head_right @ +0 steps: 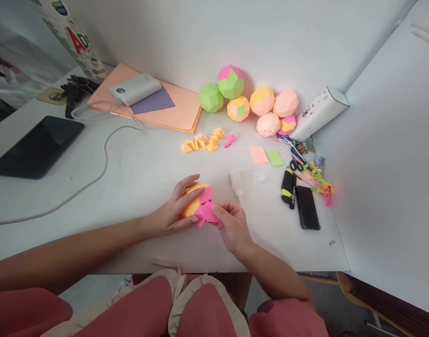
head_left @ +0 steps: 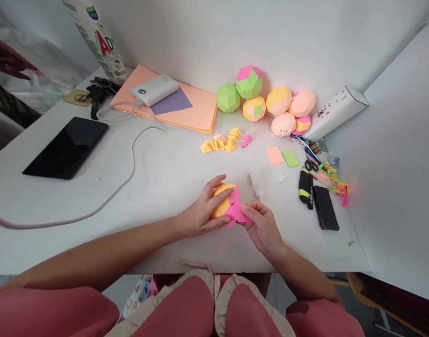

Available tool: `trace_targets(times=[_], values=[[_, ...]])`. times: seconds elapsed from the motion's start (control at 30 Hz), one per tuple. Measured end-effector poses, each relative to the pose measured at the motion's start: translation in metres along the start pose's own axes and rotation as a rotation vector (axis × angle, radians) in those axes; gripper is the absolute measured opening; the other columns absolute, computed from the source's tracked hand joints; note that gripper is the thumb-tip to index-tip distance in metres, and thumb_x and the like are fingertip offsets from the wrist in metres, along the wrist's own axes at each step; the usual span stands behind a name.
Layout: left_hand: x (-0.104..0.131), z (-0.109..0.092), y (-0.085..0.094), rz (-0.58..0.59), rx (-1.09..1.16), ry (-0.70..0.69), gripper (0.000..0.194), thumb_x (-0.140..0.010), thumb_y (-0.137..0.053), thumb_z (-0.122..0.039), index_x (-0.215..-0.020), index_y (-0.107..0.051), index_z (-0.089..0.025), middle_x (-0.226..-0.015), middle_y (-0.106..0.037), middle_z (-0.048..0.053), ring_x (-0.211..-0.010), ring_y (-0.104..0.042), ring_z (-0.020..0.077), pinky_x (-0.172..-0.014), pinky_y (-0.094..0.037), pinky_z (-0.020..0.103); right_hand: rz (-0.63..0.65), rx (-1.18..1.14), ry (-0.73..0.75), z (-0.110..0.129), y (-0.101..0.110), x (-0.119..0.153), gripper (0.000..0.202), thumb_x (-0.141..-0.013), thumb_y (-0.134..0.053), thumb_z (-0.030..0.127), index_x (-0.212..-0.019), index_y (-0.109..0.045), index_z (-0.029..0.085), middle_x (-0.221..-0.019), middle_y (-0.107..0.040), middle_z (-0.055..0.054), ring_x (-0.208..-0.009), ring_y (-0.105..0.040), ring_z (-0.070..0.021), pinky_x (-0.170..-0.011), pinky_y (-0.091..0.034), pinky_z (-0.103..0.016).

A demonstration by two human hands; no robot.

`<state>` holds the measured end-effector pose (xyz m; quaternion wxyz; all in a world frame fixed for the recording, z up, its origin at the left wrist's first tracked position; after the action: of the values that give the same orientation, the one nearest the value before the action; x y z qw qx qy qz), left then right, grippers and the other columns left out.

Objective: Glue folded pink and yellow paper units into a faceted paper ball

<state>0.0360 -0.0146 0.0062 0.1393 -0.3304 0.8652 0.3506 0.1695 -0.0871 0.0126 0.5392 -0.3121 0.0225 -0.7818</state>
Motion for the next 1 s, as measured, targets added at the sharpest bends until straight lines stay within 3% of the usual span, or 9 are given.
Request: trace_targets(times=[1.0], values=[[0.0006, 0.0005, 0.0001, 0.008, -0.019, 0.017, 0.067, -0.088, -0.050, -0.033, -0.143, -0.013, -0.028, -0.145, -0.005, 0.017, -0.133, -0.022, 0.0343, -0.104, -0.031, 0.056, 0.032, -0.081, -0.081, -0.0060, 0.0002, -0.0030, 0.018, -0.067, -0.075, 0.025, -0.059, -0.061, 0.017, -0.060, -0.062, 0.003, -0.064, -0.058, -0.0108, -0.067, -0.050, -0.029]])
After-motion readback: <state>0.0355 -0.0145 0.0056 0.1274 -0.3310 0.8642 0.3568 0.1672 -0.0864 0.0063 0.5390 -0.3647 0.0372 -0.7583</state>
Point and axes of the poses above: each hand's wrist, its own x-axis away from the middle knuckle, its own y-axis out of the back of the hand, z = x × y, the point moved 5 cm from there along -x, towards the middle knuckle
